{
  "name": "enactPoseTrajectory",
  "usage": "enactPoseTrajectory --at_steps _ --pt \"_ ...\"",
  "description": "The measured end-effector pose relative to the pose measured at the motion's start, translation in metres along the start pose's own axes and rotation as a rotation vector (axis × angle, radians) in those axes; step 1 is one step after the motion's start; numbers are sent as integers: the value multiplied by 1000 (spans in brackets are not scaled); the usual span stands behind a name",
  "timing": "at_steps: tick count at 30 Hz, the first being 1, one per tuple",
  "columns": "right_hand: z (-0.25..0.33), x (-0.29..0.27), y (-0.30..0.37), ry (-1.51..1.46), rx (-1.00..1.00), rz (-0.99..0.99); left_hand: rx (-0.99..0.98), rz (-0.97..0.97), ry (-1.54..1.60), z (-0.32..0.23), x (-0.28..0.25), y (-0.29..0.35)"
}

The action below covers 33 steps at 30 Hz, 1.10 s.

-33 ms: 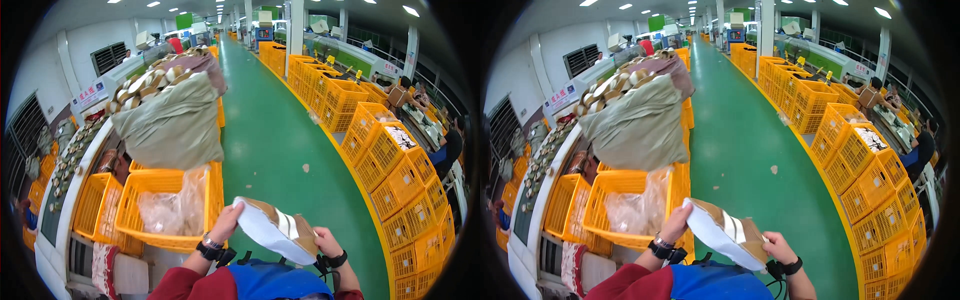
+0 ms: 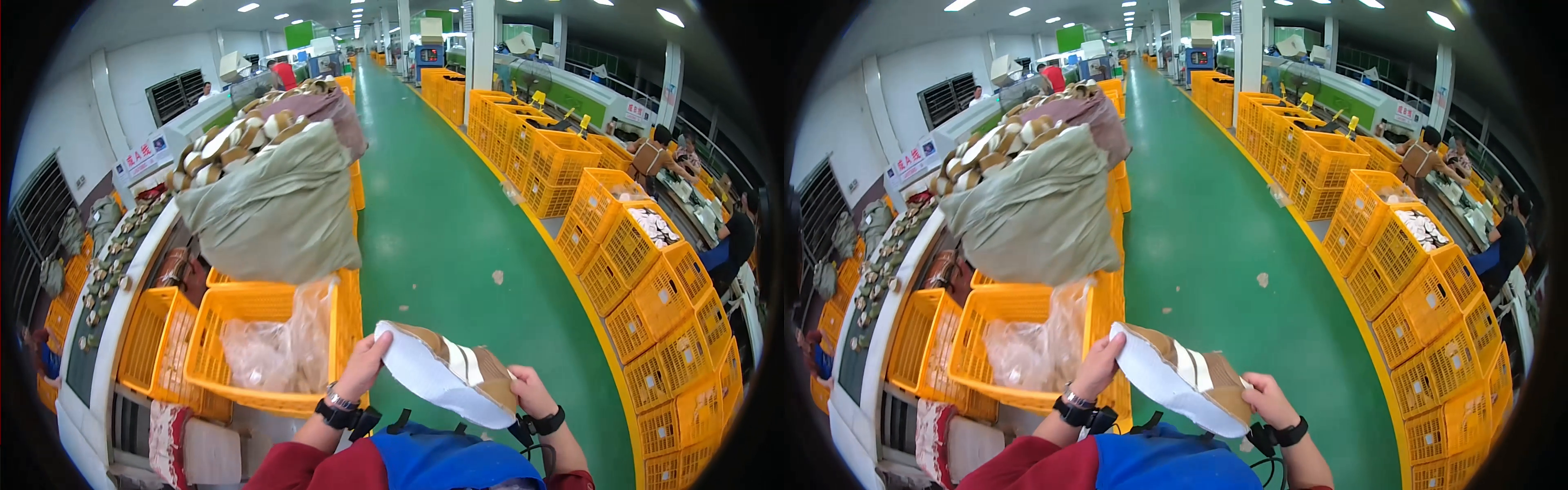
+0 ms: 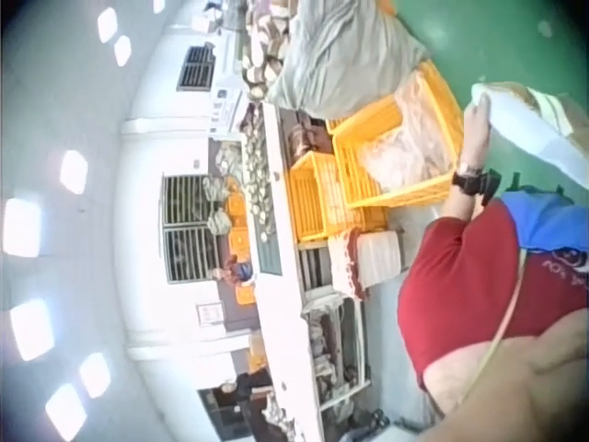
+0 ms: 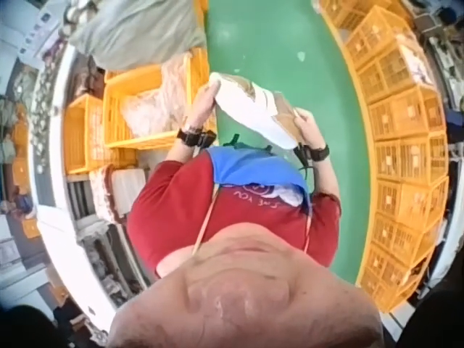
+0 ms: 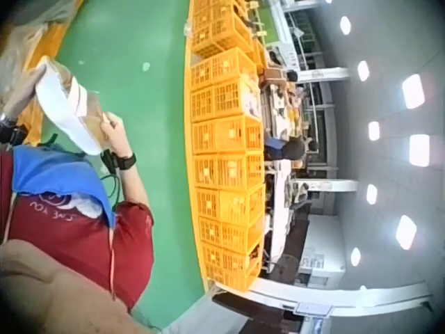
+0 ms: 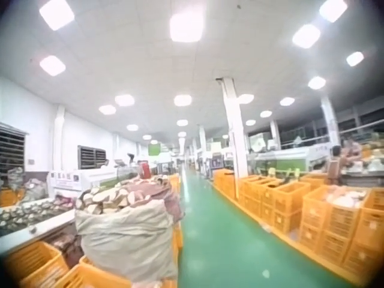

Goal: Inspecting the interior and exterior of finished shoes on an assembly line and placing them into bags.

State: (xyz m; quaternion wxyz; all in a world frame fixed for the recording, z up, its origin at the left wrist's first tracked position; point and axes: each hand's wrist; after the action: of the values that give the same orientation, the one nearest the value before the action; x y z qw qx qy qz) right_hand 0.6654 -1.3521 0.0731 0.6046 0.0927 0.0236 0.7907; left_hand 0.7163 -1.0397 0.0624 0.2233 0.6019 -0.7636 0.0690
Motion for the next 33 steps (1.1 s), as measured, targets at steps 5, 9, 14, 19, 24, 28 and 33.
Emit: enactPoseTrajectory --at_steps 5,9,14,19,24,28,33 --pt "34 -46 -148 -91 -35 -129 650 -263 -461 -45 2 -108" --pt "-22 -137 -291 265 52 -162 941 421 -577 -122 37 -198" --pt "-190 -289 -302 711 489 -496 1350 1079 -222 -216 102 -310" --pt "-311 -338 -219 499 1082 -510 1851 1378 226 -229 158 -463" --pt "-401 -375 -267 513 878 -667 945 1515 127 -259 121 -605" --pt "-317 -434 -500 551 682 -742 876 1576 53 -280 128 -710" --pt "-125 -481 -831 807 420 -773 752 1582 13 -321 115 -826"
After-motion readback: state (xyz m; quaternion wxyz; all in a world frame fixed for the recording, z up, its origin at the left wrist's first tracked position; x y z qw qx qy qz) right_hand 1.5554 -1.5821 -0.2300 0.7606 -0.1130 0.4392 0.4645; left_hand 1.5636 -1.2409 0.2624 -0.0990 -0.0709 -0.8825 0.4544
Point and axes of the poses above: each hand's wrist, its own y-axis away from the middle knuckle, its own x-axis out of the palm, z = x × y, and after that the axes turned 2 degrees about -y, right-handed
